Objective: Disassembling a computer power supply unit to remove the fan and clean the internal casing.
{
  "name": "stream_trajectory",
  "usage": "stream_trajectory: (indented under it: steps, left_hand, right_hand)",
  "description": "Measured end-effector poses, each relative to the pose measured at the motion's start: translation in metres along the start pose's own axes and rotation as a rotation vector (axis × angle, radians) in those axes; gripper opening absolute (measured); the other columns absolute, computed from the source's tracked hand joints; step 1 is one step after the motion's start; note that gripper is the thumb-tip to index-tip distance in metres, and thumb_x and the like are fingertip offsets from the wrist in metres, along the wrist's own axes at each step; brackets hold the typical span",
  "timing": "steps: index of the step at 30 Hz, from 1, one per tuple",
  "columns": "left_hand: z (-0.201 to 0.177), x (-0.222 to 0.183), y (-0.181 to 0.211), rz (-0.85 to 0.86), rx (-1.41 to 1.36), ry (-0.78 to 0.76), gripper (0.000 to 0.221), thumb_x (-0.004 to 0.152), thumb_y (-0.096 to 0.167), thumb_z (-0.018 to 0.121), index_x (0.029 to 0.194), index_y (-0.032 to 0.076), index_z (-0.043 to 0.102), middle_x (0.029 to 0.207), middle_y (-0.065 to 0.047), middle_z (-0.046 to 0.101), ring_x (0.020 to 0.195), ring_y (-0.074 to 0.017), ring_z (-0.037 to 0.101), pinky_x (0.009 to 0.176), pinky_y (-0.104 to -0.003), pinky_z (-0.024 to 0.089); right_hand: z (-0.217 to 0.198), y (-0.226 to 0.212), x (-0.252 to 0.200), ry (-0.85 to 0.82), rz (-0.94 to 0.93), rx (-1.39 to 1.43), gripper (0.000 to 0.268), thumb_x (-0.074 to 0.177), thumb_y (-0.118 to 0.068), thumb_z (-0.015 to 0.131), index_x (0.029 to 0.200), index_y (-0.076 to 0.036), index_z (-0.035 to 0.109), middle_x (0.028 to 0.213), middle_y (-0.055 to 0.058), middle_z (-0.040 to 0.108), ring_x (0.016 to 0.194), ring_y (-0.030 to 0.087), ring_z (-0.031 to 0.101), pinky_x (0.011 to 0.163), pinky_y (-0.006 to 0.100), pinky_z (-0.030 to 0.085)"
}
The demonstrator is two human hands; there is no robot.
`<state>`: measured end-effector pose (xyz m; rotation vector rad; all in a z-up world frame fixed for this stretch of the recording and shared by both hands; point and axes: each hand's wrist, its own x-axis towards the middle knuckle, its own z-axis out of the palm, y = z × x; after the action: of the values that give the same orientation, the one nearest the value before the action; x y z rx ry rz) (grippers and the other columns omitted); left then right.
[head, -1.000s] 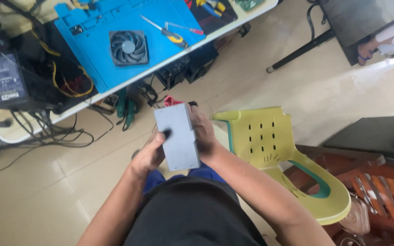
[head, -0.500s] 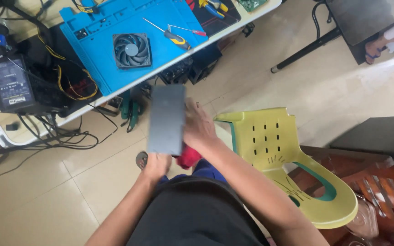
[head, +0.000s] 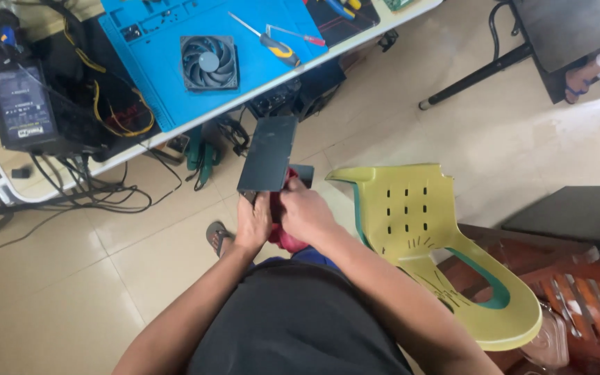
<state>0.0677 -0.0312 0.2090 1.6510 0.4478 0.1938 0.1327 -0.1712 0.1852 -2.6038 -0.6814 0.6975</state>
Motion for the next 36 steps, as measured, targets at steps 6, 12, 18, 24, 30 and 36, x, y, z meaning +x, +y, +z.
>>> stream_trajectory:
  steps: [6,12,18,24,30,36]
  left_hand:
    - [-0.011,0.023,-0.004,-0.031,0.027,-0.007,0.040,0.114,0.021,0.047,0.128,0.000,0.079,0.114,-0.024,0.075,0.117,-0.0216,0.065,0.102,-0.055,0.052]
    - [-0.027,0.025,0.028,-0.056,-0.042,-0.111,0.033,0.114,0.030,0.052,0.098,0.013,0.076,0.088,0.000,0.062,0.090,-0.0177,0.060,0.085,-0.042,0.049]
    - [0.014,0.026,-0.015,-0.093,-0.064,-0.013,0.048,0.118,0.049,0.047,0.124,0.013,0.078,0.108,-0.010,0.077,0.104,-0.0202,0.070,0.099,-0.047,0.057]
    - [0.014,0.038,-0.026,-0.078,-0.062,0.040,0.037,0.118,0.045,0.061,0.100,0.016,0.075,0.086,0.001,0.068,0.088,-0.0111,0.058,0.080,-0.037,0.053]
    - [0.012,0.051,-0.040,0.043,-0.078,0.017,0.038,0.118,0.046,0.063,0.097,0.017,0.074,0.082,0.004,0.067,0.084,-0.0101,0.058,0.078,-0.035,0.053]
    - [0.001,0.036,-0.016,0.133,-0.061,0.008,0.030,0.117,0.034,0.064,0.098,0.013,0.075,0.084,0.001,0.072,0.087,-0.0090,0.057,0.078,-0.034,0.055]
  right_hand:
    - [-0.025,0.009,-0.032,-0.186,-0.407,0.232,0.016,0.094,-0.020,0.064,0.086,-0.007,0.066,0.090,0.019,0.059,0.093,0.054,0.069,0.077,0.060,0.059]
    - [-0.064,0.053,-0.029,0.169,-0.142,0.432,0.022,0.097,-0.031,0.077,0.104,-0.011,0.072,0.095,0.018,0.070,0.102,0.038,0.075,0.084,0.049,0.057]
    - [-0.055,0.019,-0.004,0.215,-0.191,-0.103,0.016,0.103,-0.025,0.057,0.099,-0.012,0.066,0.093,0.017,0.065,0.083,0.048,0.073,0.072,0.059,0.061]
    - [-0.026,0.032,-0.015,0.124,-0.527,-0.055,0.015,0.095,-0.036,0.065,0.095,-0.022,0.061,0.115,-0.003,0.056,0.083,0.044,0.074,0.072,0.051,0.068]
    - [-0.057,0.002,-0.025,0.214,-0.286,-0.229,0.014,0.096,-0.032,0.057,0.105,-0.023,0.065,0.127,-0.001,0.063,0.076,0.042,0.075,0.067,0.053,0.067]
    - [-0.032,0.014,-0.028,0.282,-0.528,-0.226,0.007,0.096,-0.024,0.063,0.090,-0.020,0.065,0.115,-0.002,0.059,0.082,0.034,0.072,0.066,0.047,0.064]
